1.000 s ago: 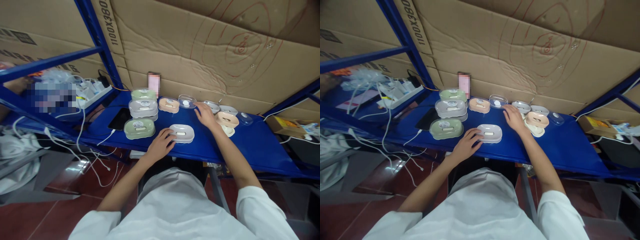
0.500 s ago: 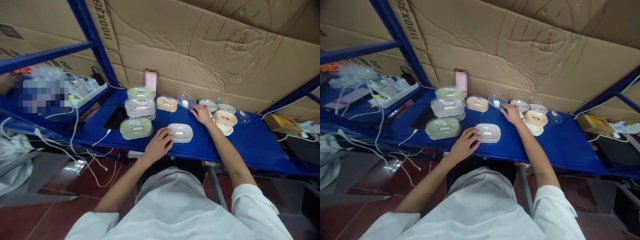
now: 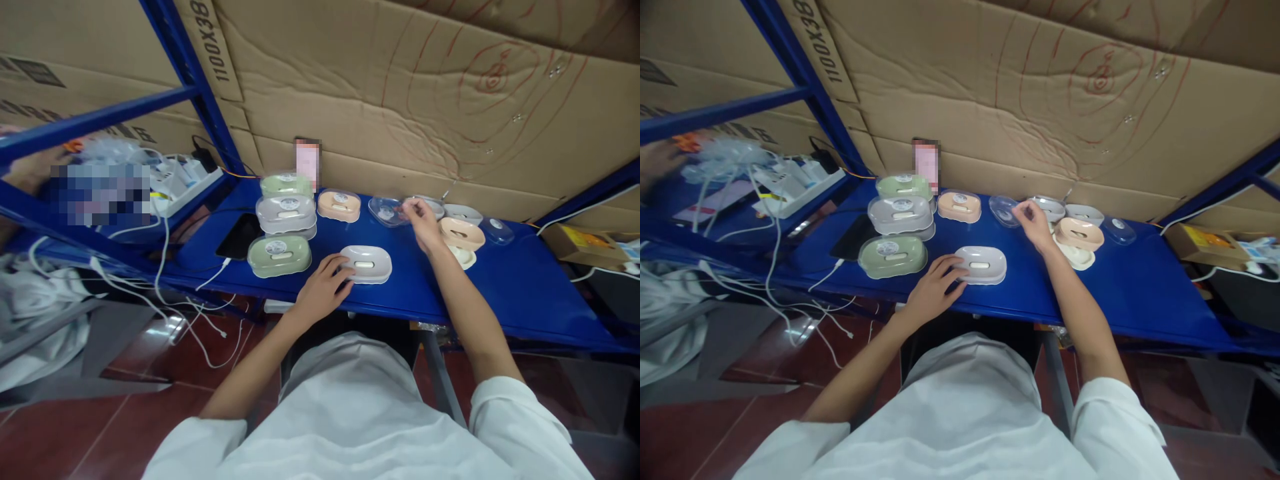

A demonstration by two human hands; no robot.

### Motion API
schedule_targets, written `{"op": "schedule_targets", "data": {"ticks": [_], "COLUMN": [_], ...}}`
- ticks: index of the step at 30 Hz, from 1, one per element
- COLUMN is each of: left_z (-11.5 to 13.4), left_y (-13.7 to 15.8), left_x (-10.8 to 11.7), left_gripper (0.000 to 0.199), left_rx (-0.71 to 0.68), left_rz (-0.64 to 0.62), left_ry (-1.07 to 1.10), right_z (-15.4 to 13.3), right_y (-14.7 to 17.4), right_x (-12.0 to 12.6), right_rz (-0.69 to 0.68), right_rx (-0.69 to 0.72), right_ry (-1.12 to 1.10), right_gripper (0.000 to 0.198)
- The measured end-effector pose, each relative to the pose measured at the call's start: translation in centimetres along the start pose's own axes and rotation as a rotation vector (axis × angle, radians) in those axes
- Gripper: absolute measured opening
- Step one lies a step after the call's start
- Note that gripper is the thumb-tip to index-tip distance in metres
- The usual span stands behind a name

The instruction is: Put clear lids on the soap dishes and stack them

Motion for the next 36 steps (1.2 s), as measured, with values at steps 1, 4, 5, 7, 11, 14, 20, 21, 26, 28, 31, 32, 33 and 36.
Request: {"op": "schedule_targets", "data": {"ticks": [1,4,5,7,11,14,20,21,26,28,31,32,33,36], "left_z": [0.0,0.1,0.1,0.1,0.1,0.1,0.1,0.0,0.0,0.0,-0.1,-0.1,-0.1,-0.1], "left_y": [0.0,0.1,0.2,0.3,0.4,0.3,0.3,0.4,0.5,0.5,0.5,0.5,0.5,0.3], "left_x": [0.0,0.0,0.0,-0.1,-0.3,-0.3,-0.4,-0.4,-0.5,-0.5,-0.6,-0.6,-0.6,-0.6], "left_gripper": [0.020,0.020,0.023,0.036,0.060,0.056,0.056,0.057,0.056,0.055,0.054,0.054,0.054,0.058], "left_rx": [0.007,0.041,0.056,0.092,0.131,0.137,0.243,0.248,0.267,0.263,0.265,0.268,0.269,0.257], "left_rz": [0.001,0.023,0.033,0.048,0.034,-0.010,0.010,0.022,0.039,0.034,0.027,0.026,0.026,0.054], "left_ry": [-0.002,-0.021,-0.025,-0.016,0.026,0.053,0.102,0.106,0.104,0.109,0.111,0.110,0.108,0.097], "right_z": [-0.4,-1.4,-1.6,-1.7,-1.8,-2.2,-2.4,-2.4,-2.4,-2.4,-2.4,-2.3,-2.3,-2.4], "right_y": [0.1,0.7,1.1,2.1,4.4,6.0,8.8,9.2,11.2,11.7,12.0,12.1,12.1,11.6], "right_x": [0.2,0.5,0.5,0.0,-1.7,-2.3,-1.5,-1.5,-2.0,-2.2,-2.4,-2.4,-2.4,-2.3], "right_rz": [-0.023,-0.160,-0.211,-0.325,-0.469,-0.399,-0.497,-0.547,-0.564,-0.511,-0.473,-0.473,-0.474,-0.454], "right_rx": [-0.066,-0.327,-0.394,-0.476,-0.414,-0.215,0.041,0.069,0.241,0.303,0.343,0.347,0.349,0.340], "right_ry": [-0.156,-0.544,-0.576,-0.556,-0.374,-0.128,0.314,0.342,0.426,0.469,0.532,0.547,0.555,0.550], "right_gripper": [0.051,0.048,0.045,0.041,0.050,0.051,0.064,0.067,0.082,0.080,0.081,0.083,0.084,0.082]}}
Point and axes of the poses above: each hand's wrist, its own y-axis away from the middle knuckle, its own x-axis out of the back of the hand, z = x × y, the point moved 1 cm from there along -y, towards the middle knuckle, and after that the axes turned 15 degrees about -x, right-handed, at the moved point
